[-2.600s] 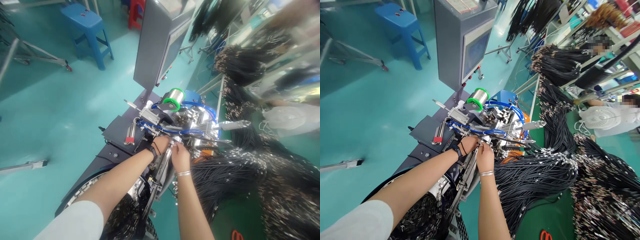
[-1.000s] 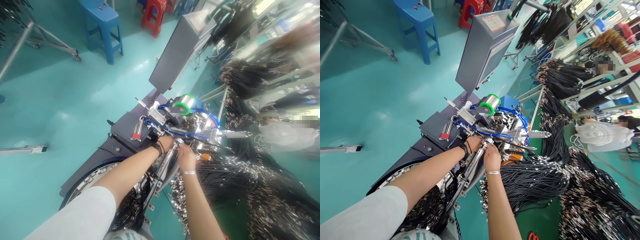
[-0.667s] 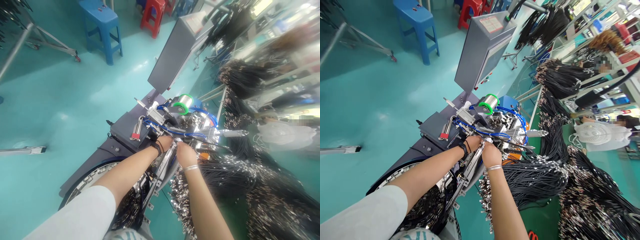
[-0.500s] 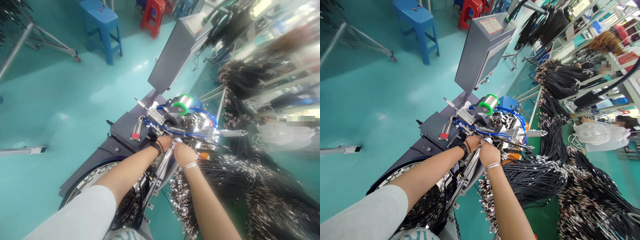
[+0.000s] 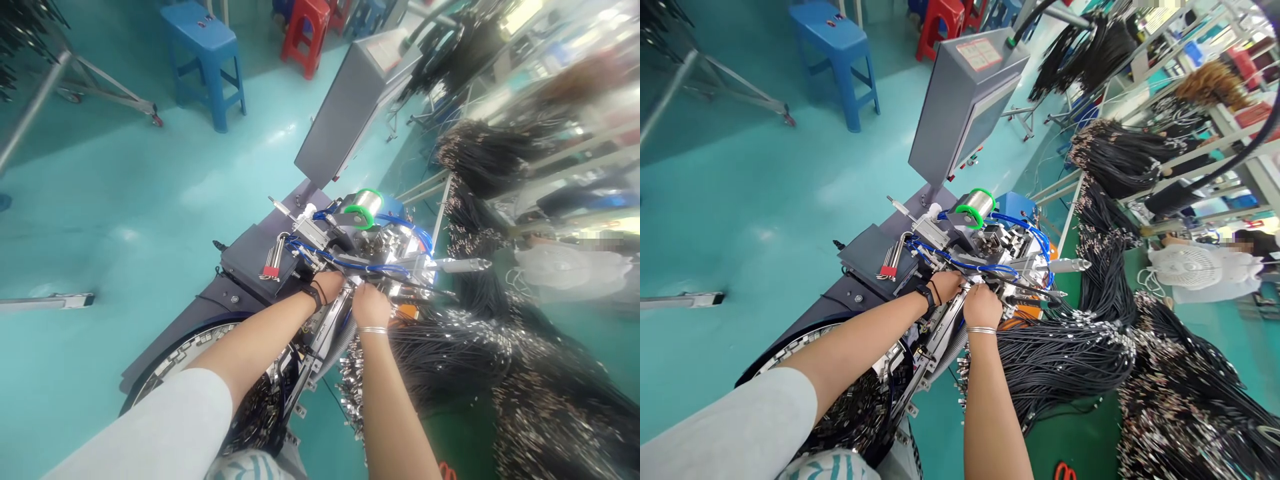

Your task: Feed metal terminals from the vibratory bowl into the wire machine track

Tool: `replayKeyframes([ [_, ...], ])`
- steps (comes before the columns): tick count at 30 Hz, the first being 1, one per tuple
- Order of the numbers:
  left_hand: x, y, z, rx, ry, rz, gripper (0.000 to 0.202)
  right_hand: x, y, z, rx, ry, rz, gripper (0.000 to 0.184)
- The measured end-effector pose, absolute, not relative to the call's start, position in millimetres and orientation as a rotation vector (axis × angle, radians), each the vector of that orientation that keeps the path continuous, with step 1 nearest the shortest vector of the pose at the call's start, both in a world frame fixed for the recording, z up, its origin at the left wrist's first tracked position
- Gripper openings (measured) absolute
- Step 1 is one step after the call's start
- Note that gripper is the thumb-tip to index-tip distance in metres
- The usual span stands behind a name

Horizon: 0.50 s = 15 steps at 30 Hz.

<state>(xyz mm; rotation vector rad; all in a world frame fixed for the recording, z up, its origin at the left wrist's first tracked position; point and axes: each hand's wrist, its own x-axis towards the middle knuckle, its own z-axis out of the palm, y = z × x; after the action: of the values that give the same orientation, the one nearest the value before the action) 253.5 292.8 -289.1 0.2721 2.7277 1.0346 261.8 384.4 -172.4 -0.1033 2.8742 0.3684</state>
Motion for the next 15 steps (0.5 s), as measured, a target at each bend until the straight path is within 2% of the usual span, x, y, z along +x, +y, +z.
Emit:
replayKeyframes([
  [6, 251.6, 291.3, -287.2, 0.251, 2.724, 1.040, 0.022, 283.7, 393.4, -161.8, -0.140, 3.028, 0.157, 0.034],
  [10, 252.6, 291.1, -281.7, 0.236, 2.701, 1.097, 0.034, 329.1, 441.2, -126.7, -0.127, 3.173, -0.305, 0.041],
  [12, 258.1, 288.3, -276.1, 0.241, 2.680, 1.116, 0.045, 356.4, 486.4, -111.6, 0.117, 3.154, -0.501, 0.043],
  [15, 277.5, 271.4, -262.4, 0.191, 2.656, 1.172, 0.053, 402.2, 578.3, -107.2, 0.782, 2.968, -0.546, 0.044],
])
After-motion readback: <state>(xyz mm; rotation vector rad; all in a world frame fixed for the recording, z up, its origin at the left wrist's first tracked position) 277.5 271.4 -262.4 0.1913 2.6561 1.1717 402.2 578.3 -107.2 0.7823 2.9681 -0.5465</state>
